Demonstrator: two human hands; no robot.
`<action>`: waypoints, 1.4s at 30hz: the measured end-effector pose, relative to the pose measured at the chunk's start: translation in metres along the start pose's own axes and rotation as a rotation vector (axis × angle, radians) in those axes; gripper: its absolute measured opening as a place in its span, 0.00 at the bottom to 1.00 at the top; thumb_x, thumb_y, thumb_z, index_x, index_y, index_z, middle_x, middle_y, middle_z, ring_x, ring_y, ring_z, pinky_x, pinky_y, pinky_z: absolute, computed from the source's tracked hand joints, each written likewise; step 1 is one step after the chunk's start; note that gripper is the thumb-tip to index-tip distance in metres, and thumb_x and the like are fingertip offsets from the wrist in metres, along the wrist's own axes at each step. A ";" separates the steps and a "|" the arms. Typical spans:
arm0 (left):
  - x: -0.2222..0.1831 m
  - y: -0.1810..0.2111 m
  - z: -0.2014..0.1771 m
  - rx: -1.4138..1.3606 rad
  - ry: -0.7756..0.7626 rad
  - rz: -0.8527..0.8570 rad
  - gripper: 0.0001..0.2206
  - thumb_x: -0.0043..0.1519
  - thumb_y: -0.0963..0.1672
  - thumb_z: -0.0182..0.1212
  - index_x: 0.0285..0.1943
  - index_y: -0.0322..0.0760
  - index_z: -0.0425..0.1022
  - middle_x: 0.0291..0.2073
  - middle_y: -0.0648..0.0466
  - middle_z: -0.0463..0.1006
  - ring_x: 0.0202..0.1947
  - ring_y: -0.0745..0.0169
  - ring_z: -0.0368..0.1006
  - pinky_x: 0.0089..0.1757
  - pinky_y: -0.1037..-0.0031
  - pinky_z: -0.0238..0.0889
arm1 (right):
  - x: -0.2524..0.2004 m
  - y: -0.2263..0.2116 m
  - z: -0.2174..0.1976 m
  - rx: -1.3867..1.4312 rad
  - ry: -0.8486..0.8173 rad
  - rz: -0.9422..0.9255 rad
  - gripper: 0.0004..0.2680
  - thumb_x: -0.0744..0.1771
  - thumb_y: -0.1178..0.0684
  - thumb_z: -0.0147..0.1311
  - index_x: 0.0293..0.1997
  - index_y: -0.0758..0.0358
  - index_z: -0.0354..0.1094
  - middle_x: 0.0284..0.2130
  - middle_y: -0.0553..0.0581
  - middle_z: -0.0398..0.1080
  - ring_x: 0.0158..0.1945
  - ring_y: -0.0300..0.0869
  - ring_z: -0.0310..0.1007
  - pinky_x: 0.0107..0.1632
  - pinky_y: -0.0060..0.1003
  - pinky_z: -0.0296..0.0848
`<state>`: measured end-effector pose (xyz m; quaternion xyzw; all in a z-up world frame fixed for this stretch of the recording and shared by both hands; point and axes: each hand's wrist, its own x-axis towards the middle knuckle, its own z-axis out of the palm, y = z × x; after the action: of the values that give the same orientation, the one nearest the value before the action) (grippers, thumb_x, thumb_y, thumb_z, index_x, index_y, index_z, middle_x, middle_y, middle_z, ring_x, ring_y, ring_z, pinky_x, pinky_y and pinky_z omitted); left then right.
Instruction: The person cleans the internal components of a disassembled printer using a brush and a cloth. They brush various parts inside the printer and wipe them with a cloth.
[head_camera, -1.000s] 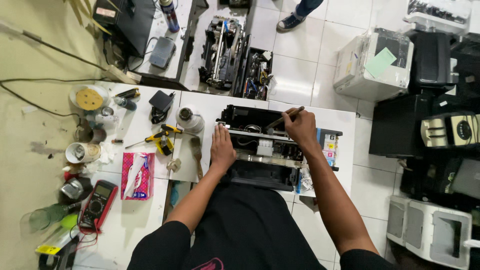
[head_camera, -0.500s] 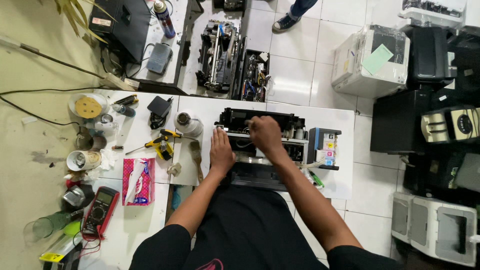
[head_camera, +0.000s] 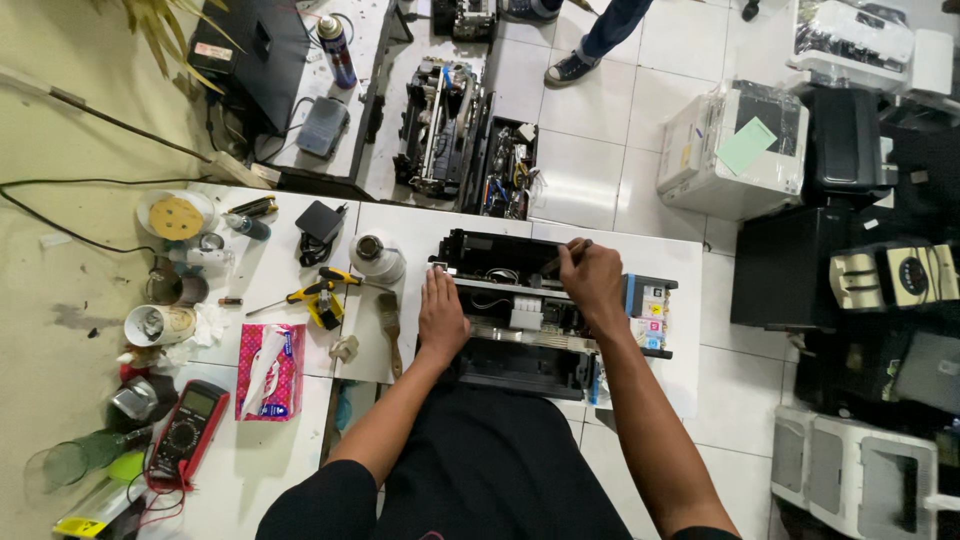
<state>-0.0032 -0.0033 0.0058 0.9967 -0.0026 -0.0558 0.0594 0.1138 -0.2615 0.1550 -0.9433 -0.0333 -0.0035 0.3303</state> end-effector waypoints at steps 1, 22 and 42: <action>0.000 0.000 0.004 -0.002 0.000 0.006 0.44 0.53 0.44 0.63 0.81 0.18 0.53 0.81 0.25 0.50 0.82 0.25 0.42 0.75 0.47 0.40 | 0.001 0.004 0.001 -0.003 0.004 0.004 0.08 0.70 0.53 0.60 0.32 0.62 0.79 0.20 0.66 0.76 0.25 0.62 0.78 0.33 0.50 0.76; 0.002 -0.003 0.001 -0.039 -0.009 -0.006 0.44 0.53 0.42 0.64 0.82 0.18 0.53 0.81 0.25 0.49 0.83 0.26 0.41 0.75 0.47 0.38 | -0.025 -0.055 0.053 0.388 -0.080 0.016 0.05 0.66 0.57 0.66 0.43 0.62 0.85 0.32 0.68 0.81 0.40 0.62 0.83 0.35 0.46 0.81; -0.001 -0.006 0.022 -0.050 0.195 0.047 0.44 0.46 0.41 0.66 0.78 0.16 0.60 0.79 0.24 0.54 0.80 0.22 0.48 0.73 0.45 0.46 | -0.027 -0.059 0.078 0.001 0.046 -0.269 0.10 0.70 0.59 0.52 0.27 0.60 0.61 0.15 0.55 0.58 0.19 0.51 0.68 0.23 0.45 0.65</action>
<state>-0.0066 -0.0003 -0.0163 0.9953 -0.0186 0.0428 0.0854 0.0817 -0.1684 0.1297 -0.9298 -0.1518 -0.0691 0.3282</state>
